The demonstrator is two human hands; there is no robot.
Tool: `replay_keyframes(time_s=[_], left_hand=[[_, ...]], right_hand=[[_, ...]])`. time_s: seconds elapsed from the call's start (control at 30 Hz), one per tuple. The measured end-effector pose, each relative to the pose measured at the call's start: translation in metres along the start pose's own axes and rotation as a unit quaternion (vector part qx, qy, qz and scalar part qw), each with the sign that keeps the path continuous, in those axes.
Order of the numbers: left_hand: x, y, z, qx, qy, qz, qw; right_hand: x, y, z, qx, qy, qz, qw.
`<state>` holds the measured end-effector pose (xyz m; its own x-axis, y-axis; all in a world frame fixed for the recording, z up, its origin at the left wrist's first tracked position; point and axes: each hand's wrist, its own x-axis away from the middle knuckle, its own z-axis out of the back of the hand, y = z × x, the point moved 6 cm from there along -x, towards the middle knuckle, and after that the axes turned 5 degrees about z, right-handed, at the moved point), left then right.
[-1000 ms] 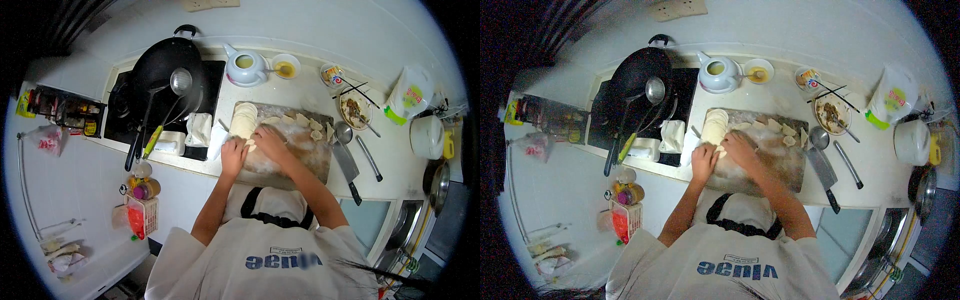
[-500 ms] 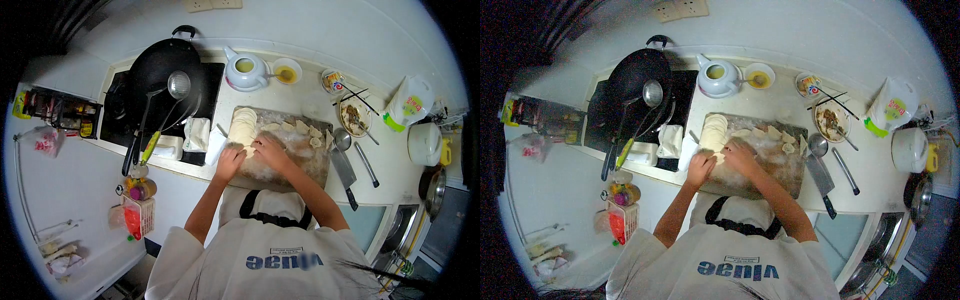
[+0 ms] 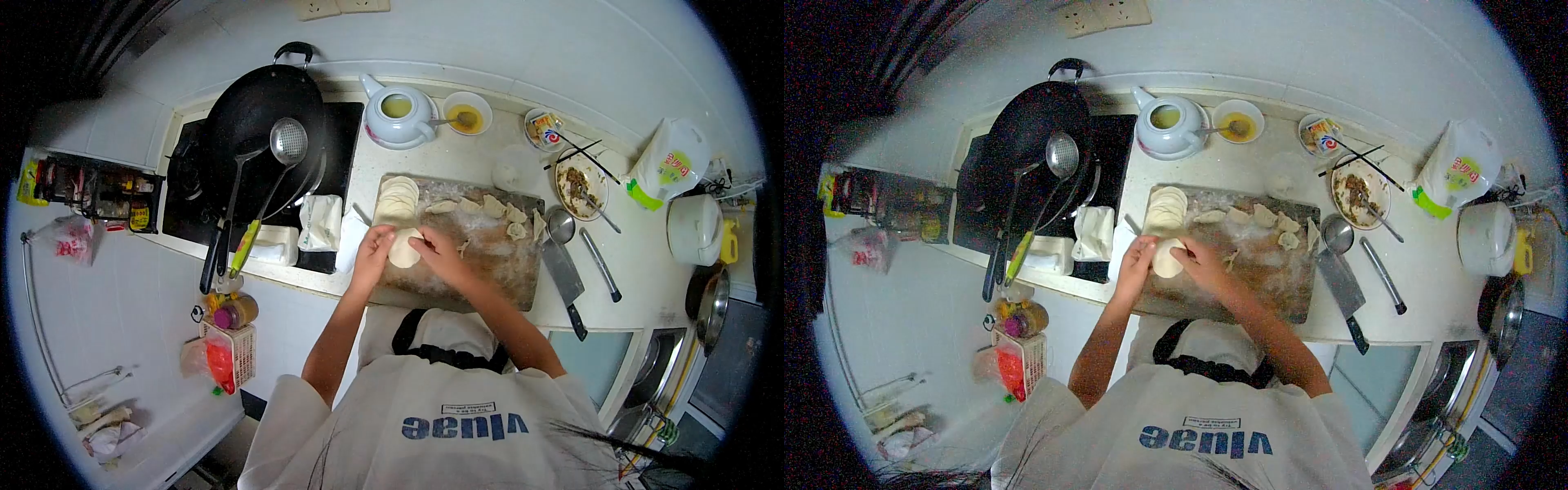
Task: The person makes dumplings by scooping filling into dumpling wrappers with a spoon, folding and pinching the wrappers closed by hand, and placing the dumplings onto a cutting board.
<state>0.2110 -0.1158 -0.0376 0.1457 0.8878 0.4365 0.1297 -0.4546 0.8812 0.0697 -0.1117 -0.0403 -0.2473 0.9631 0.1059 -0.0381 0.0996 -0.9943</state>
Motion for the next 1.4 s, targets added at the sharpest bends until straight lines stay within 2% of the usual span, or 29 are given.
replay_keyframes(time_s=[0.07, 0.1, 0.2, 0.27, 0.3, 0.4, 0.5, 0.53, 0.6, 0.63, 0.73, 0.77, 0.83, 0.93, 0.97, 1.07, 1.17, 1.27, 1.37, 1.4], left_hand=[[0.002, -0.009, -0.013, 0.030, -0.038, 0.073, 0.996], [0.005, -0.017, -0.013, 0.029, -0.041, 0.138, 0.989], [0.015, -0.021, -0.031, 0.094, -0.060, 0.165, 0.980], [0.019, -0.019, -0.041, 0.094, -0.054, 0.150, 0.983], [0.022, -0.020, -0.044, 0.085, -0.054, 0.153, 0.983], [0.024, -0.027, -0.054, 0.116, -0.048, 0.162, 0.979], [0.026, -0.021, -0.072, 0.140, -0.045, 0.138, 0.979], [0.026, -0.016, -0.080, 0.142, -0.043, 0.123, 0.981], [0.024, -0.004, -0.095, 0.012, -0.051, 0.005, 0.999], [0.025, 0.003, -0.103, -0.053, -0.054, -0.054, 0.996], [0.034, 0.014, -0.123, -0.217, 0.004, -0.101, 0.971], [0.035, 0.019, -0.129, -0.229, 0.011, -0.172, 0.958], [0.037, 0.026, -0.133, -0.264, 0.030, -0.142, 0.954], [0.036, 0.018, -0.135, -0.288, 0.020, -0.085, 0.954], [0.035, 0.011, -0.135, -0.291, 0.009, -0.065, 0.954], [0.028, -0.023, -0.141, -0.151, -0.094, 0.038, 0.983], [0.036, -0.024, -0.161, -0.102, -0.160, 0.137, 0.972], [0.025, -0.034, -0.159, -0.024, -0.095, 0.079, 0.992], [0.030, -0.019, -0.184, 0.156, -0.005, 0.087, 0.984], [0.028, -0.019, -0.189, 0.134, 0.019, 0.061, 0.989]], right_hand=[[0.009, -0.014, 0.003, -0.020, 0.032, -0.004, 0.999], [0.014, -0.014, 0.005, -0.034, 0.067, -0.008, 0.997], [0.029, -0.011, 0.017, -0.055, 0.171, -0.007, 0.984], [0.040, -0.003, 0.035, -0.038, 0.234, 0.006, 0.971], [0.045, -0.001, 0.044, -0.015, 0.217, -0.010, 0.976], [0.066, 0.003, 0.064, -0.048, 0.261, -0.030, 0.964], [0.078, -0.005, 0.067, -0.076, 0.199, -0.007, 0.977], [0.079, 0.003, 0.065, -0.159, 0.182, -0.040, 0.970], [0.080, 0.011, 0.055, -0.320, 0.139, -0.104, 0.931], [0.078, 0.003, 0.051, -0.309, 0.102, -0.078, 0.942], [0.085, -0.010, 0.050, -0.397, 0.110, -0.170, 0.895], [0.085, -0.011, 0.058, -0.333, 0.115, -0.144, 0.925], [0.086, -0.011, 0.073, -0.200, 0.125, -0.090, 0.968], [0.086, -0.023, 0.089, -0.172, 0.198, 0.025, 0.965], [0.088, -0.024, 0.093, -0.166, 0.195, 0.011, 0.967], [0.087, -0.023, 0.103, -0.140, 0.251, 0.059, 0.956], [0.089, -0.027, 0.117, -0.128, 0.321, 0.040, 0.938], [0.093, -0.030, 0.136, -0.082, 0.377, 0.039, 0.922], [0.098, -0.041, 0.148, -0.100, 0.387, 0.043, 0.916], [0.101, -0.044, 0.150, -0.097, 0.388, 0.036, 0.916]])
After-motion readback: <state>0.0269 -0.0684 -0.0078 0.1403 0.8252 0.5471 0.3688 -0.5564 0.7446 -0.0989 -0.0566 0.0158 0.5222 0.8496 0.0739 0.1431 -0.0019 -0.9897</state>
